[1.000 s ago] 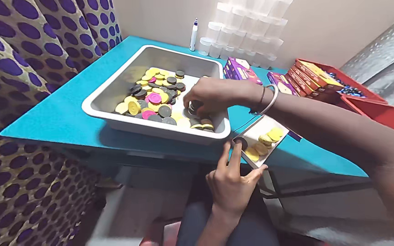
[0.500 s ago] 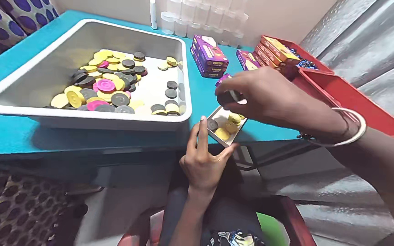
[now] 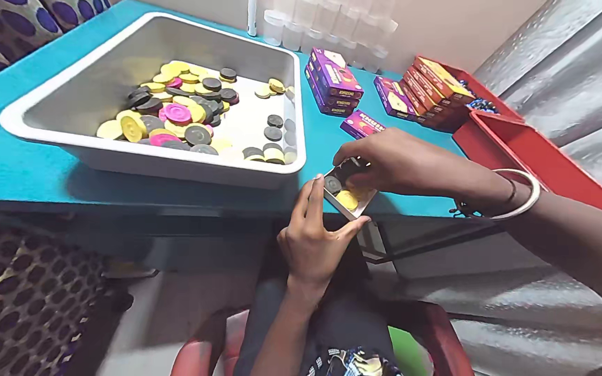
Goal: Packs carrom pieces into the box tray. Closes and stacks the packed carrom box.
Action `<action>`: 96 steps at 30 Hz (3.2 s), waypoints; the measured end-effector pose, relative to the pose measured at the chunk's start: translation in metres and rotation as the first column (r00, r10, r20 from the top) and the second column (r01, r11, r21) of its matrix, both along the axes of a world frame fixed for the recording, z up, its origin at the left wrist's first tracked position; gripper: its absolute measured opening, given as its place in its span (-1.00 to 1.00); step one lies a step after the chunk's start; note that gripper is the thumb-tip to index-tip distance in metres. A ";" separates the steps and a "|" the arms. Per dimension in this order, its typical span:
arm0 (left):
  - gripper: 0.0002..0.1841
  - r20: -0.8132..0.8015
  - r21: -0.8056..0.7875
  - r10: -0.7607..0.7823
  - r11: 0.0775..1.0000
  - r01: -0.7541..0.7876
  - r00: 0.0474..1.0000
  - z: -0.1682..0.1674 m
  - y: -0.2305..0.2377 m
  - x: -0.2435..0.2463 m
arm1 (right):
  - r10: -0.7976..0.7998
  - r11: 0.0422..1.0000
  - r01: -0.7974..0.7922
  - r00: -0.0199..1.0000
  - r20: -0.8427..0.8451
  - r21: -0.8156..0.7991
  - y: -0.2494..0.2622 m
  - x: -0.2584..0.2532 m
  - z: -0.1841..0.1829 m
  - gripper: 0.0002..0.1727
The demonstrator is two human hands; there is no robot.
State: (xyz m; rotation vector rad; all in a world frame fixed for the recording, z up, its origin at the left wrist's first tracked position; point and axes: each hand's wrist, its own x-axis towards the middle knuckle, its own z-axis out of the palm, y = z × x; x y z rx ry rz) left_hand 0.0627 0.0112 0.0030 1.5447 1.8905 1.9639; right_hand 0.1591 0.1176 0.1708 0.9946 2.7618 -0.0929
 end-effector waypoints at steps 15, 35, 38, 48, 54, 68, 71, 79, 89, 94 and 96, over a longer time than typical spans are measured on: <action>-0.06 -0.014 -0.023 0.001 1.000 -0.002 1.000 0.001 0.000 0.002 | -0.170 0.985 0.170 0.985 -0.001 0.019 0.034 0.029 -0.001 -0.63; -0.05 -0.010 -0.024 -0.005 1.000 0.005 1.000 0.002 0.000 0.005 | -0.220 0.974 0.201 0.946 -0.236 -0.101 0.043 0.047 0.000 -0.69; -0.06 -0.010 -0.029 -0.006 1.000 0.005 1.000 0.001 0.000 0.005 | -0.225 0.969 0.244 0.942 -0.249 0.049 0.054 0.061 0.009 -0.65; -0.05 -0.024 -0.034 -0.004 0.999 0.003 1.000 0.001 0.000 0.007 | -0.038 0.985 0.060 0.990 -0.134 0.160 0.056 0.073 -0.010 -0.65; -0.10 -0.023 -0.031 -0.003 1.000 0.002 1.000 0.004 0.000 0.009 | -0.042 0.971 0.075 0.988 -0.150 0.225 0.060 0.077 -0.026 -0.78; -0.10 -0.028 -0.031 0.001 1.000 -0.002 1.000 0.004 0.002 0.014 | 0.168 0.965 -0.143 0.981 -0.101 0.221 0.036 0.090 -0.019 -0.81; -0.09 -0.025 -0.032 0.002 0.999 -0.003 1.000 0.003 0.002 0.015 | 0.187 0.956 -0.175 0.982 -0.032 0.236 0.035 0.094 -0.026 -0.81; -0.10 -0.021 -0.044 -0.001 0.999 0.000 1.000 0.004 0.002 0.018 | 0.218 0.956 -0.181 0.965 -0.147 0.229 0.030 0.090 -0.026 -0.77; -0.11 -0.013 -0.029 -0.001 1.000 0.000 1.000 0.005 0.004 0.020 | 0.285 0.906 -0.131 0.892 -0.350 0.403 0.037 0.050 0.000 -0.76; -0.11 -0.017 -0.016 0.006 1.000 -0.006 1.000 0.006 0.004 0.022 | 0.355 0.921 -0.298 0.908 -0.222 0.253 0.068 -0.050 0.021 -0.76; -0.11 -0.023 -0.018 0.010 1.000 -0.010 1.000 0.006 0.004 0.022 | 0.274 0.936 -0.264 0.962 -0.012 0.234 0.081 -0.087 0.024 -0.78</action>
